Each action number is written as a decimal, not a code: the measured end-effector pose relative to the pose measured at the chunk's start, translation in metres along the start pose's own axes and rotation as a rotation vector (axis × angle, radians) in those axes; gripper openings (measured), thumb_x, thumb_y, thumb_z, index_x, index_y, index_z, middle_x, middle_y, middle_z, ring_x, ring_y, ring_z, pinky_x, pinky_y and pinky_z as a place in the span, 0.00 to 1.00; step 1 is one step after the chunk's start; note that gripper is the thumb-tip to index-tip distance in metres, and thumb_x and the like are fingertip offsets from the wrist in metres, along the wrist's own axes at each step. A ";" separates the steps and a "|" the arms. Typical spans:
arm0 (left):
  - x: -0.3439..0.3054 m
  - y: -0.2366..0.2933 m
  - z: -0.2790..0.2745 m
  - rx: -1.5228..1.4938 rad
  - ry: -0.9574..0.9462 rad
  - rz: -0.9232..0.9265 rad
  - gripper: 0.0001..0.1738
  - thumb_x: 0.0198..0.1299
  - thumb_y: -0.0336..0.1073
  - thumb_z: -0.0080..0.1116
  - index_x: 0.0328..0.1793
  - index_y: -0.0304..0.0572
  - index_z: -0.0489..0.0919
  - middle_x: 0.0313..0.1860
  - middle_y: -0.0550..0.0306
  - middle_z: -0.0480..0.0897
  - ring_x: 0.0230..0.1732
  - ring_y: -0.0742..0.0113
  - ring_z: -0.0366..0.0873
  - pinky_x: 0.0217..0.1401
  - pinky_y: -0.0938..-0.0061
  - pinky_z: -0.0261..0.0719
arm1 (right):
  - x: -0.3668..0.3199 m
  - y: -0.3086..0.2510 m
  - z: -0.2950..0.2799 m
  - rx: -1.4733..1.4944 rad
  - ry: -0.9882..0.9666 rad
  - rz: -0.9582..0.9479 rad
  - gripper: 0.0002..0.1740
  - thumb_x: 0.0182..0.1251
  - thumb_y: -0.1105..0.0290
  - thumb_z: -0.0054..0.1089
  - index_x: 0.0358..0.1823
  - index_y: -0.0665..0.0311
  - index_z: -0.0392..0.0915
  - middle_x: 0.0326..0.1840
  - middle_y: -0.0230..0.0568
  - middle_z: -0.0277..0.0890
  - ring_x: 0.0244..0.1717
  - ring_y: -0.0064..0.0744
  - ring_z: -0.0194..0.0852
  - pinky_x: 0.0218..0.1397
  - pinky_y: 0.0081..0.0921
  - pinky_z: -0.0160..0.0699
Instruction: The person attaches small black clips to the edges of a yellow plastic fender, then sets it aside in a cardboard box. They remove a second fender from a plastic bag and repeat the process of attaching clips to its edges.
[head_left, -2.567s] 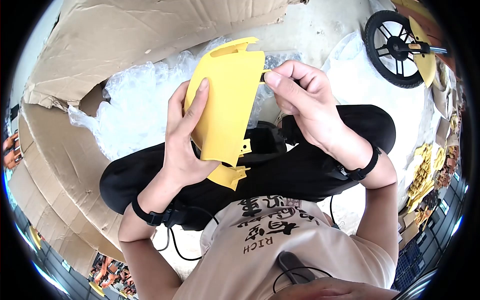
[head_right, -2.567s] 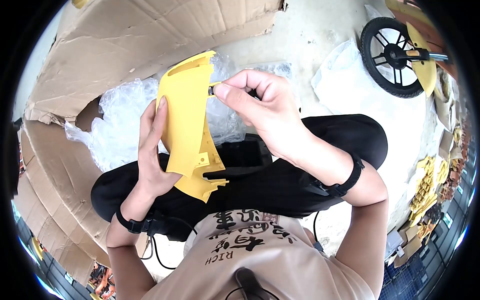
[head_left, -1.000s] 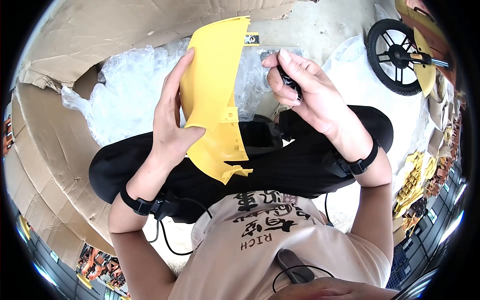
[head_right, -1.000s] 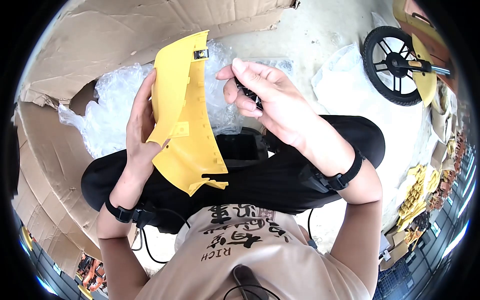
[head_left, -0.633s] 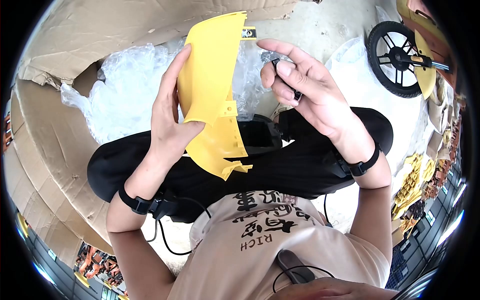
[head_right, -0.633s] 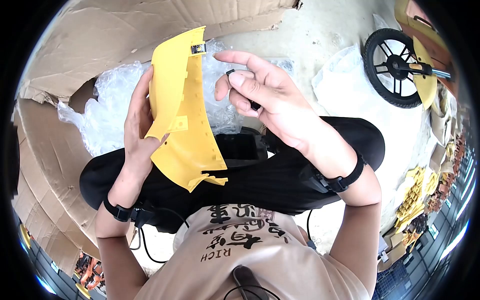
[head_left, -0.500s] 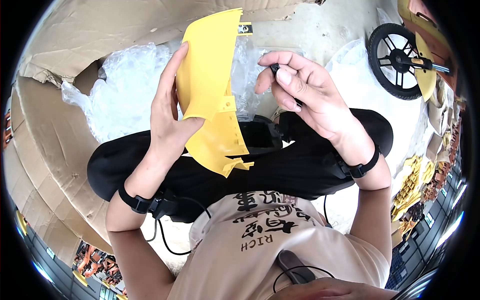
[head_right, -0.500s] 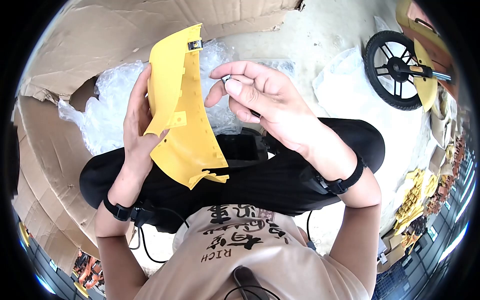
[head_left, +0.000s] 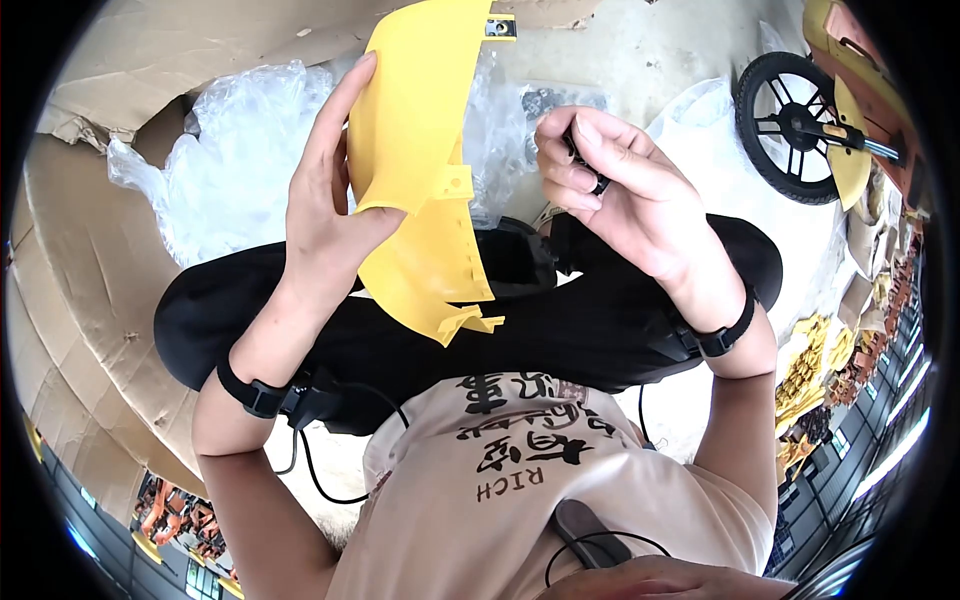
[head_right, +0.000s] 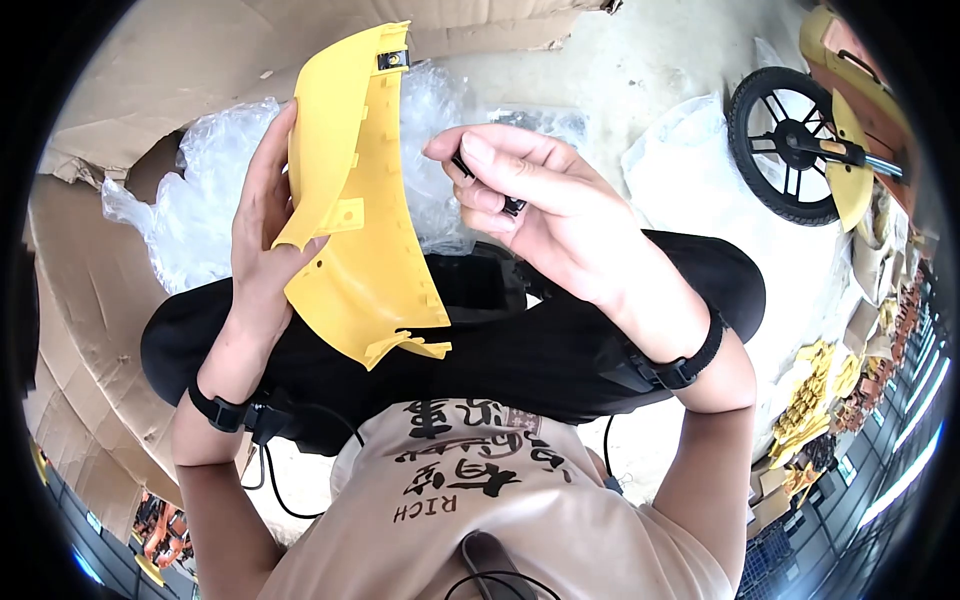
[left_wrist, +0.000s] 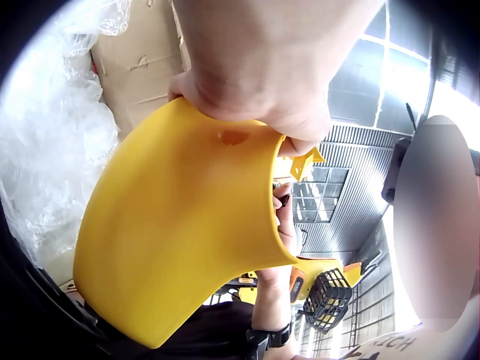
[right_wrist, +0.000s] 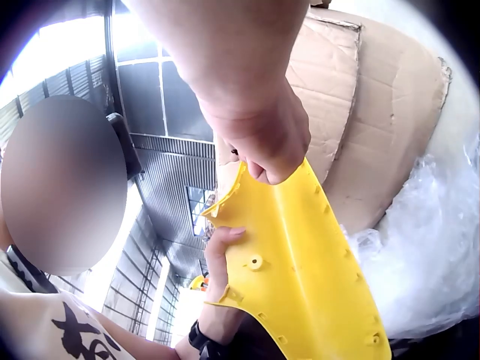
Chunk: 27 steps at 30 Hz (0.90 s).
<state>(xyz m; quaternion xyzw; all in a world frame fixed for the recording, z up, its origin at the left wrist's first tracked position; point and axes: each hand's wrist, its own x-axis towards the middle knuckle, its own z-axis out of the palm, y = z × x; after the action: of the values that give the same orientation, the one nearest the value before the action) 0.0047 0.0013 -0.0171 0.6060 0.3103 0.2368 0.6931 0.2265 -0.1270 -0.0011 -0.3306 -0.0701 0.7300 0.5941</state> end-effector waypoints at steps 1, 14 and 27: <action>0.000 0.000 -0.001 0.010 -0.003 0.008 0.52 0.40 0.21 0.53 0.80 0.43 0.57 0.73 0.53 0.66 0.72 0.62 0.66 0.75 0.68 0.62 | 0.000 0.001 0.000 -0.043 0.015 -0.002 0.16 0.75 0.65 0.56 0.54 0.71 0.79 0.31 0.28 0.67 0.28 0.15 0.55 0.30 0.15 0.57; -0.004 -0.001 -0.003 0.404 0.021 0.219 0.54 0.40 0.24 0.69 0.79 0.42 0.58 0.74 0.47 0.63 0.75 0.55 0.60 0.74 0.63 0.61 | -0.003 0.009 0.004 -0.116 0.095 0.199 0.12 0.69 0.72 0.63 0.51 0.70 0.80 0.45 0.48 0.84 0.20 0.11 0.52 0.22 0.09 0.55; -0.005 -0.003 0.000 0.583 0.020 0.423 0.54 0.46 0.31 0.72 0.79 0.34 0.53 0.76 0.43 0.59 0.74 0.52 0.61 0.74 0.62 0.60 | -0.007 0.020 0.007 -0.030 0.027 0.215 0.09 0.72 0.68 0.61 0.43 0.68 0.78 0.34 0.34 0.77 0.19 0.08 0.55 0.20 0.09 0.50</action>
<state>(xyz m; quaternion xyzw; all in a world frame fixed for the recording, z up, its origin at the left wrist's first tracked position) 0.0013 -0.0023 -0.0198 0.8267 0.2393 0.2823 0.4239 0.2070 -0.1374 -0.0026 -0.3548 -0.0370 0.7837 0.5084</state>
